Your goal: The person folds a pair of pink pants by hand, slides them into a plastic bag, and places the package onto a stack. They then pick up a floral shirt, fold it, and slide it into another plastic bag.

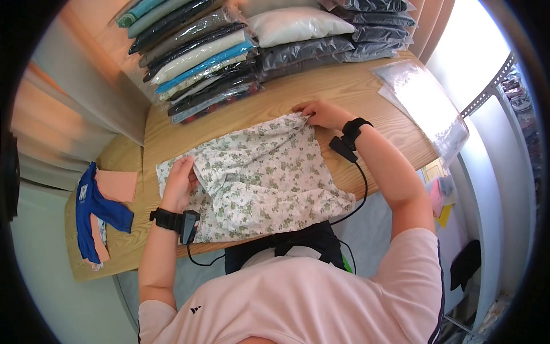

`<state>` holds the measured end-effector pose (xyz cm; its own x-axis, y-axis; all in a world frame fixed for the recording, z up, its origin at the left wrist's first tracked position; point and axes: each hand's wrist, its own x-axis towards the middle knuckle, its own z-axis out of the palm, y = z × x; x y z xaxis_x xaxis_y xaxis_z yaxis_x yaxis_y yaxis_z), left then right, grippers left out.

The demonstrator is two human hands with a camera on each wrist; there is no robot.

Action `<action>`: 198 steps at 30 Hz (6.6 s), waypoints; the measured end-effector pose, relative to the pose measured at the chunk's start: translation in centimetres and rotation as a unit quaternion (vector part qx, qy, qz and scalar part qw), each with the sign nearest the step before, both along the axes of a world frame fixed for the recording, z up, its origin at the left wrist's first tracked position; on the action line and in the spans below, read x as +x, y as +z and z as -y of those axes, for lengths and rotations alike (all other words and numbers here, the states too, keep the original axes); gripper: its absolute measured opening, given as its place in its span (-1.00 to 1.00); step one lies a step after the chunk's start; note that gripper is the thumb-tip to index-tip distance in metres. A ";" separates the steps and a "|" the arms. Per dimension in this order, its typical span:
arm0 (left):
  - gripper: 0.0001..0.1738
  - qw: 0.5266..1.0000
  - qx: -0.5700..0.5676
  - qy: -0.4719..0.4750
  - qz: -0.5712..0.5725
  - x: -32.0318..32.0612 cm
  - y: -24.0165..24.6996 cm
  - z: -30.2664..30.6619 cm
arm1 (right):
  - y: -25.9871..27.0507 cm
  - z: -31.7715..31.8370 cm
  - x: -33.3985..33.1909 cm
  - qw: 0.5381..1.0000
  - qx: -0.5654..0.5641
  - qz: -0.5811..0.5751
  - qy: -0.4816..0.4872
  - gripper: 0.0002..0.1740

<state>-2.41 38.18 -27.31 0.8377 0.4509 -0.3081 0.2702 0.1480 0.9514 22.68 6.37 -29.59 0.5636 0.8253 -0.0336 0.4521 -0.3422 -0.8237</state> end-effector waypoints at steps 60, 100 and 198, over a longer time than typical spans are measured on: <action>-0.37 0.748 0.528 -0.384 -0.118 0.3 -1.7 0.2 | 1.0 -0.4 -0.9 0.995 0.053 -0.029 -0.073 -0.74; -0.61 0.964 -0.261 -0.003 -0.050 -12.8 -1.3 -7.7 | -0.6 -13.6 -22.0 0.937 -0.168 0.306 0.016 -0.34; -0.17 0.814 0.474 -0.318 0.109 -13.2 0.0 1.1 | -0.2 3.2 -22.6 0.973 0.005 0.206 0.100 -0.37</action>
